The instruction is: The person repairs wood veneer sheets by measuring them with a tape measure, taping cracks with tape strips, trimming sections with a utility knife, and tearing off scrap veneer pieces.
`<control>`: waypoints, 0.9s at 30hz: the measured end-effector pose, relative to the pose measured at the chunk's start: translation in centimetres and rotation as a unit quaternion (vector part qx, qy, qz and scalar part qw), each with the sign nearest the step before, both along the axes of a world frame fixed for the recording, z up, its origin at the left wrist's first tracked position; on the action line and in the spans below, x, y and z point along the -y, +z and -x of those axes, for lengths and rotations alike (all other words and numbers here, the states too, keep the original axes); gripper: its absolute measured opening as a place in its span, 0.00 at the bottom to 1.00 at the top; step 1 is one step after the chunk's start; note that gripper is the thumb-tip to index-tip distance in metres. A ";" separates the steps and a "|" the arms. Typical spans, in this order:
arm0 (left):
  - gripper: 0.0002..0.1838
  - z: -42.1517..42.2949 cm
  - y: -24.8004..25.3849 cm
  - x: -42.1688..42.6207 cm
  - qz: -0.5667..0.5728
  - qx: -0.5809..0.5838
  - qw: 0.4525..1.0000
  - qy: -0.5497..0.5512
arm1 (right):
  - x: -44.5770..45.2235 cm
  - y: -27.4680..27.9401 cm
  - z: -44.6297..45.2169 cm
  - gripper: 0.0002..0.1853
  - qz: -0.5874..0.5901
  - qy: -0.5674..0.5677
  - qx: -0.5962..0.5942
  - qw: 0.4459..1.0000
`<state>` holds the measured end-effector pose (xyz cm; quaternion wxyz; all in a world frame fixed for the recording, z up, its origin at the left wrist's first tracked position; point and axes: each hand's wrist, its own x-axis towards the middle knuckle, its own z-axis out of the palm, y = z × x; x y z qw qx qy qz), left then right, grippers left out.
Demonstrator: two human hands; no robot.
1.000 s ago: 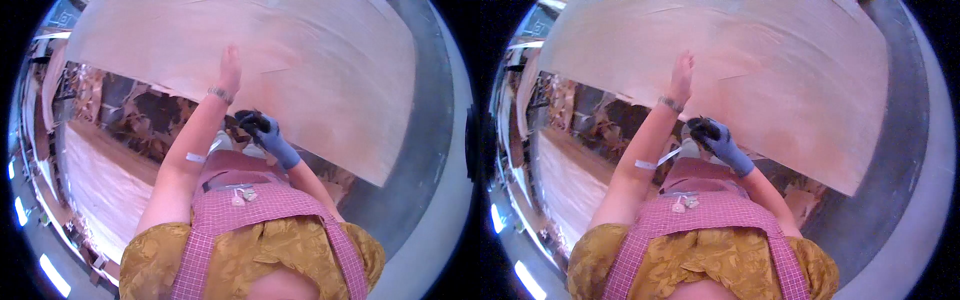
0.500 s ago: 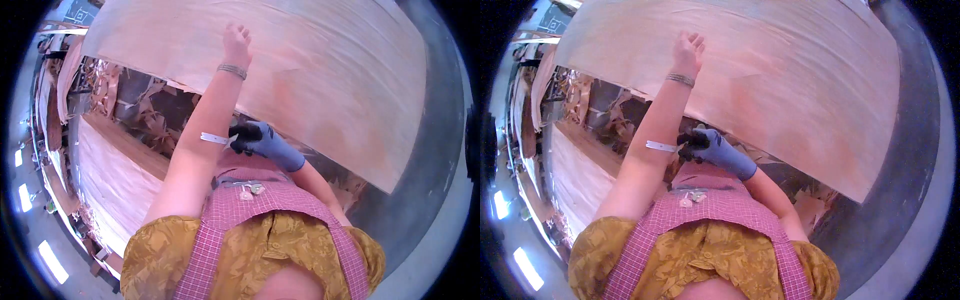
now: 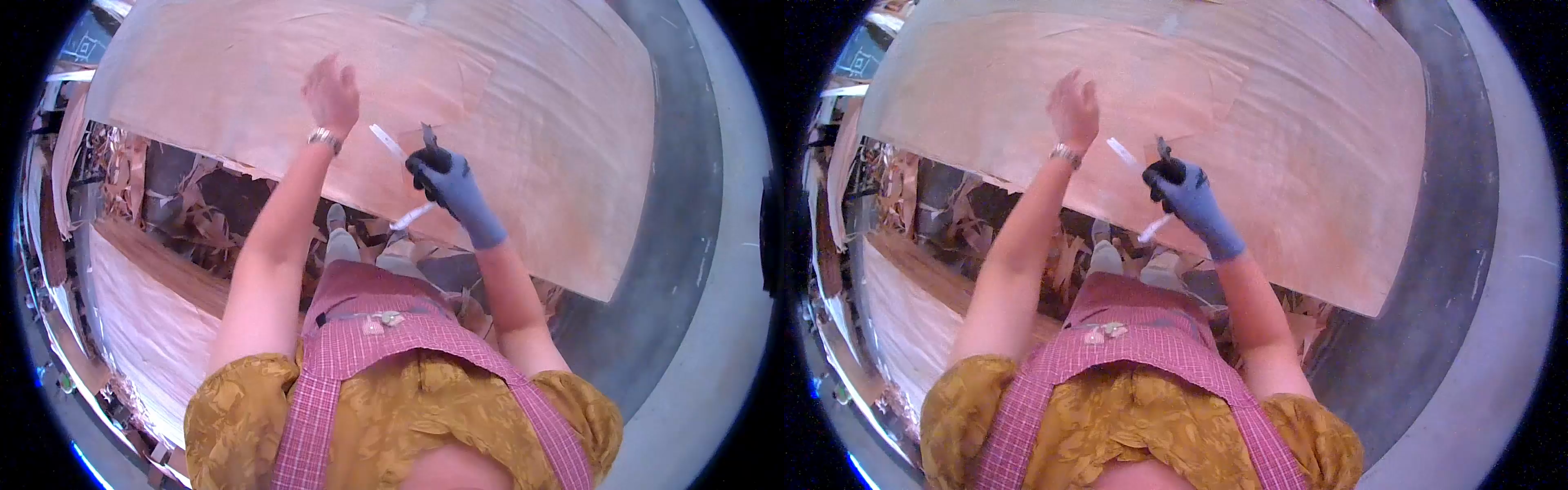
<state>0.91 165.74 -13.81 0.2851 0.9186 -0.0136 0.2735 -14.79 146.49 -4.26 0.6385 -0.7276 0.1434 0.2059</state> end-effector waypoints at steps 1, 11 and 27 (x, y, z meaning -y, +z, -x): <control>0.23 1.3 -0.7 -0.1 0.007 -0.032 0.999 -0.011 | 0.6 -3.3 -1.3 0.10 0.005 -0.005 -0.018 1.000; 0.32 12.0 -4.2 3.0 -0.161 -0.104 0.940 -0.283 | 3.0 -13.3 -3.4 0.11 0.324 0.110 0.174 0.923; 0.31 12.7 -4.1 2.7 -0.134 -0.116 0.942 -0.284 | 11.2 7.4 7.4 0.13 0.155 0.076 -0.054 0.983</control>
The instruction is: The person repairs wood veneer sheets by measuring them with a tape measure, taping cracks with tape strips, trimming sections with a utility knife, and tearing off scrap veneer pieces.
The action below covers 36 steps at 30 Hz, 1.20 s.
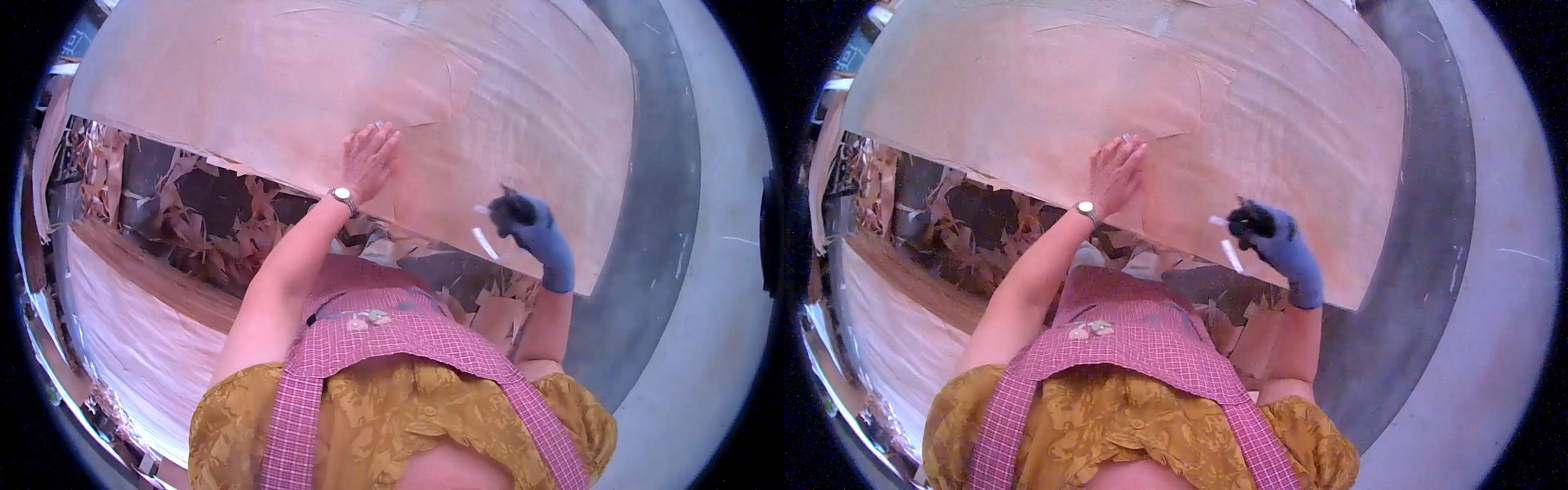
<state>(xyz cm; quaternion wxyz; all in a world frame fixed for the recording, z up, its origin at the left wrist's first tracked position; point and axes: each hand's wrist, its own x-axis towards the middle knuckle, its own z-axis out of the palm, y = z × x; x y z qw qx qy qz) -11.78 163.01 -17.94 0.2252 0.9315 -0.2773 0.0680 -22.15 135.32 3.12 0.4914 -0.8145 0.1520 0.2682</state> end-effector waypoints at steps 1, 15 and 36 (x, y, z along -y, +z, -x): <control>0.30 -0.3 0.4 -0.2 0.023 -0.011 1.000 0.007 | -1.1 -1.9 0.1 0.13 -0.041 0.044 0.064 0.996; 0.37 12.7 0.9 0.1 -0.049 -0.050 0.997 0.035 | -9.8 -19.2 -1.3 0.28 0.278 0.106 0.096 0.950; 0.45 10.7 0.2 -0.2 -0.174 -0.046 0.981 -0.072 | -2.2 -16.5 -4.0 0.10 -0.151 -0.207 0.140 0.956</control>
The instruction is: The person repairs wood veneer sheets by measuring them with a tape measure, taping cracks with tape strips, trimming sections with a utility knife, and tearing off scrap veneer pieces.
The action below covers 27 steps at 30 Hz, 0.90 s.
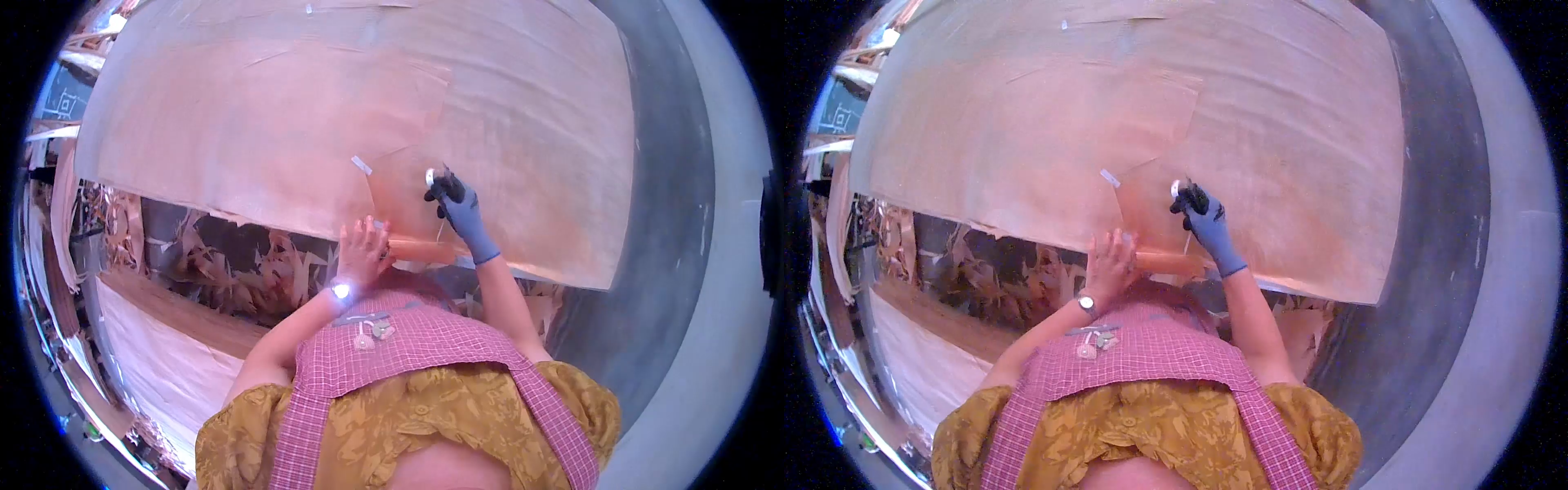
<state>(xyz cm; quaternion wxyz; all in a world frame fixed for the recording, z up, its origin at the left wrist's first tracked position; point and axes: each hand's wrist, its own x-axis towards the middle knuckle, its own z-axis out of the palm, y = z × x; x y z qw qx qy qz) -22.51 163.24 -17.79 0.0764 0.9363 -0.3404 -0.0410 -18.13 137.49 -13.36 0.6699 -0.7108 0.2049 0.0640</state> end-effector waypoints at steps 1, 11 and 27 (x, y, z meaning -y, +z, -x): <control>0.46 -0.3 0.2 0.0 -0.015 -0.007 1.000 -0.011 | -0.2 0.2 -1.4 0.10 0.004 -0.009 -0.012 1.000; 0.45 -3.2 2.9 -1.0 -0.006 -0.112 0.988 -0.108 | -0.3 -1.3 -8.3 0.09 -0.025 -0.111 -0.085 0.990; 0.28 -17.8 0.5 9.7 0.147 0.058 0.977 -0.145 | 1.7 -4.2 -7.9 0.11 0.197 -0.003 -0.070 0.978</control>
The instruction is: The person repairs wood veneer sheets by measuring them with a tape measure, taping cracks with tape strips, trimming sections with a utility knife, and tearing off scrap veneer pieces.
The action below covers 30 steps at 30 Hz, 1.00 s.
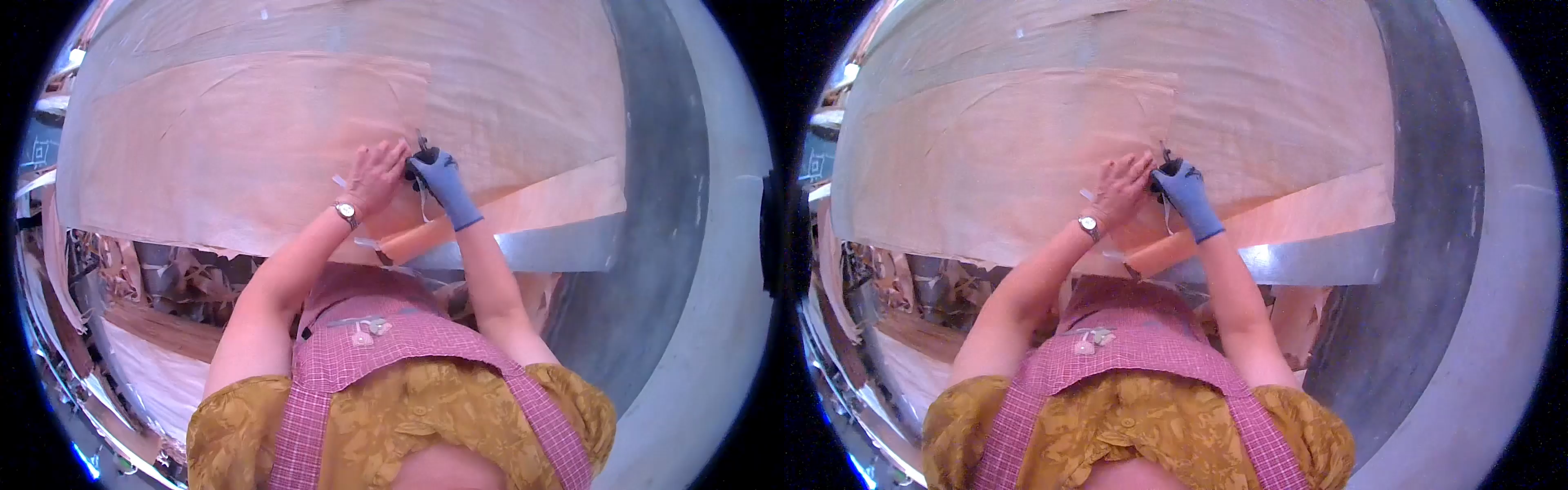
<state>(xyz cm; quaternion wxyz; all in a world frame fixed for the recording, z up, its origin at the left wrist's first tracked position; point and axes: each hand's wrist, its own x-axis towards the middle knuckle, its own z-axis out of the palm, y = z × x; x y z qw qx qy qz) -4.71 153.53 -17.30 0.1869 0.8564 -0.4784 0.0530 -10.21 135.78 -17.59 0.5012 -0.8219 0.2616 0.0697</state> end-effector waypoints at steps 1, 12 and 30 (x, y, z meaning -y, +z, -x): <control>0.27 0.2 -0.2 0.0 0.000 0.007 1.000 0.002 | 0.4 0.0 0.4 0.12 0.174 0.068 0.004 0.982; 0.29 1.3 2.4 0.1 -0.026 -0.106 0.994 0.023 | 1.2 7.3 9.6 0.12 -0.233 -0.100 0.111 0.961; 0.34 13.0 7.1 -1.4 -0.049 -0.225 0.967 -0.109 | -1.7 4.3 26.2 0.12 -0.285 -0.325 0.125 0.893</control>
